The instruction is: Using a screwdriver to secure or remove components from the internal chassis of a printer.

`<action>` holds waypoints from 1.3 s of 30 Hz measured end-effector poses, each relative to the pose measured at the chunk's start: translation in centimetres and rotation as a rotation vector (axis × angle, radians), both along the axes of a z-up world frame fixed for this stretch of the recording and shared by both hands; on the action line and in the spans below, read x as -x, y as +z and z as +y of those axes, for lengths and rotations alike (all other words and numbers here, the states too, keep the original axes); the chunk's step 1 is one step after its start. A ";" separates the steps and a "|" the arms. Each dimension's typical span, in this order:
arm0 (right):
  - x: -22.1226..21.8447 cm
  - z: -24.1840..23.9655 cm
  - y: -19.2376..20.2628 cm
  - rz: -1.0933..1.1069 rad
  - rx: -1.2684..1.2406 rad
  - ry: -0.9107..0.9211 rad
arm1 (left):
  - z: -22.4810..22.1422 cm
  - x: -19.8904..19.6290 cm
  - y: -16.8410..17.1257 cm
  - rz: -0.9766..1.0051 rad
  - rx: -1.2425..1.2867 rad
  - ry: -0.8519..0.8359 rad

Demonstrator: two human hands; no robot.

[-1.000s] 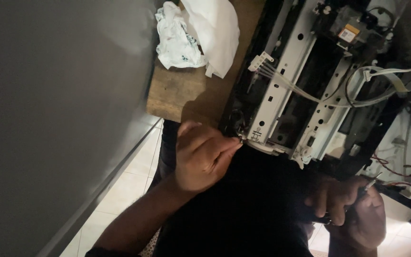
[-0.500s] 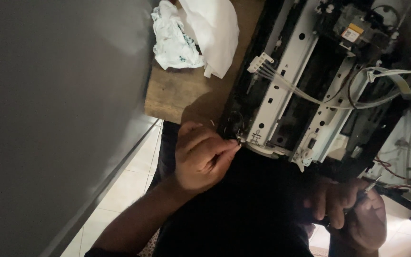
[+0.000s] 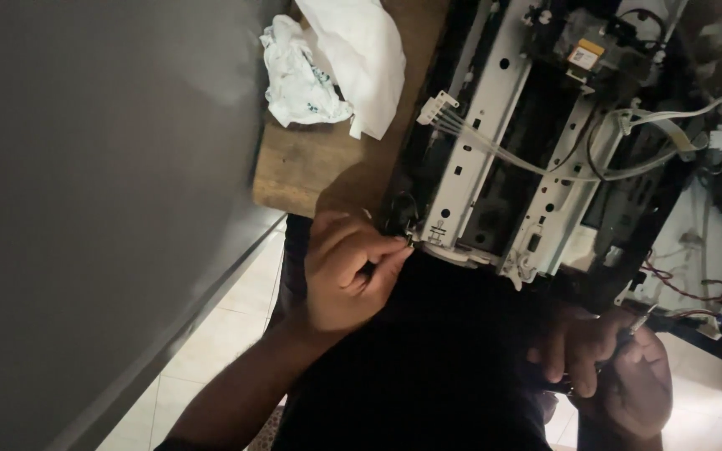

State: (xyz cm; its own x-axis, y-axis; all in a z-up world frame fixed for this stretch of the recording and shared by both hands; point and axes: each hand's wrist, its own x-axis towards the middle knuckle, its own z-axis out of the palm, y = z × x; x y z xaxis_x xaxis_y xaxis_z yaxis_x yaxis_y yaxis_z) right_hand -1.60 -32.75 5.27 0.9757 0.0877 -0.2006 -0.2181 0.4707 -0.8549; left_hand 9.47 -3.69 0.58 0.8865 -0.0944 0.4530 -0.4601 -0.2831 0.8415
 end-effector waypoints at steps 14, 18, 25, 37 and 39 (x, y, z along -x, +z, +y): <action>-0.4 -0.3 -0.4 -0.027 -0.028 0.055 | -0.1 0.4 0.5 0.053 -0.083 0.043; -0.1 -0.4 0.1 -0.002 -0.055 0.052 | 0.9 -0.2 1.5 0.074 -0.131 -0.035; 2.7 -2.8 -2.1 -0.068 -0.161 0.038 | 1.0 0.5 0.4 0.104 -0.207 0.003; 2.0 -1.2 -1.3 -0.066 -0.103 0.095 | 0.5 -0.1 0.4 0.006 -0.258 0.033; 1.7 -0.7 -1.1 -0.083 -0.085 0.079 | 0.5 -0.2 0.2 -0.037 -0.251 0.047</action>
